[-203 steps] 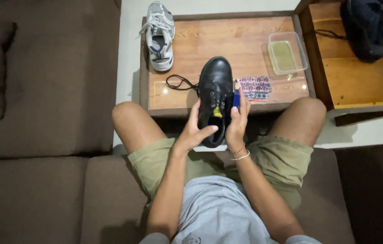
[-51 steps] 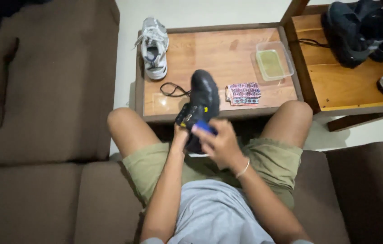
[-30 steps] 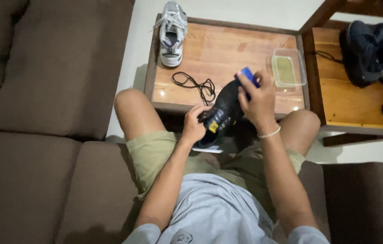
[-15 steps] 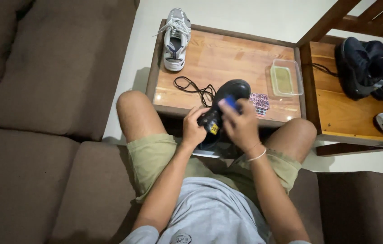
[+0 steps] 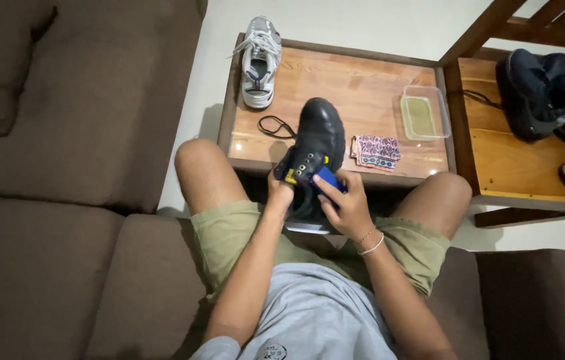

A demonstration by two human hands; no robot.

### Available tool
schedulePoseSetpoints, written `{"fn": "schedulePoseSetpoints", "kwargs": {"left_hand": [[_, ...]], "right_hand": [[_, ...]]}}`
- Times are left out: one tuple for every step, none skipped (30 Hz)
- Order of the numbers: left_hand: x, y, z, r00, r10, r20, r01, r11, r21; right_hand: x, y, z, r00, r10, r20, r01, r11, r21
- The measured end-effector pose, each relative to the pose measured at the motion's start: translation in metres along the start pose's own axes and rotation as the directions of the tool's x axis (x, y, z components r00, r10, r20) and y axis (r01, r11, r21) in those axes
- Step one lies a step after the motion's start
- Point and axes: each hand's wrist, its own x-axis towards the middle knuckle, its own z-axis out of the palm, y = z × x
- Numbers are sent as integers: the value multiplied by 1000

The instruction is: Brushing a black shoe with a blue brush to clean or polish it while sitting on a sofa.

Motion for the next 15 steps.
{"fn": "schedulePoseSetpoints", "kwargs": {"left_hand": [[1,0,-3,1000,-1,6,1,1000,10],[1,-1,-3,1000,-5,16,5,1000,11],[-4,-4,-2,999,-19,34,18,1000,22],[-7,-6,-3,998,-33,51,32,999,32],[-8,-7,-3,997,-41,69,38,998,41],[-9,-8,-3,995,-49,88,45,998,50],[-8,-7,-1,993,-55,108,49,997,58],[-7,-6,0,990,-62,128,54,996,66],[-5,-5,2,987,-67,147,57,996,72],[-3,-5,4,983,-73,167,61,995,78],[-2,-5,6,979,-79,187,65,995,82],[0,-5,9,975,-86,206,69,994,87],[0,-7,10,972,-93,217,76,993,85],[1,-9,11,969,-100,227,83,993,83],[0,-9,11,967,-106,233,89,993,81]], "right_hand": [[12,4,-5,1000,9,-7,-9,1000,2],[24,9,-10,1000,-24,-13,23,999,-44],[31,11,-16,999,-42,-19,40,995,-89],[46,15,-20,999,-17,-26,15,996,-88],[63,21,-24,996,-17,-85,5,991,-136],[80,28,-28,990,-19,-142,-7,983,-185],[84,37,-27,988,-2,-157,-28,982,-187],[88,46,-27,984,29,-178,-55,988,-146],[91,57,-26,979,57,-198,-79,991,-106],[83,43,-29,975,71,-212,-96,989,-109],[75,30,-34,978,80,-191,-100,990,-98],[68,16,-37,981,89,-170,-104,991,-87],[40,10,-23,980,97,-175,-113,990,-88],[11,3,-8,983,113,-142,-120,992,-45],[-17,-4,7,987,124,-107,-125,992,2]]}}
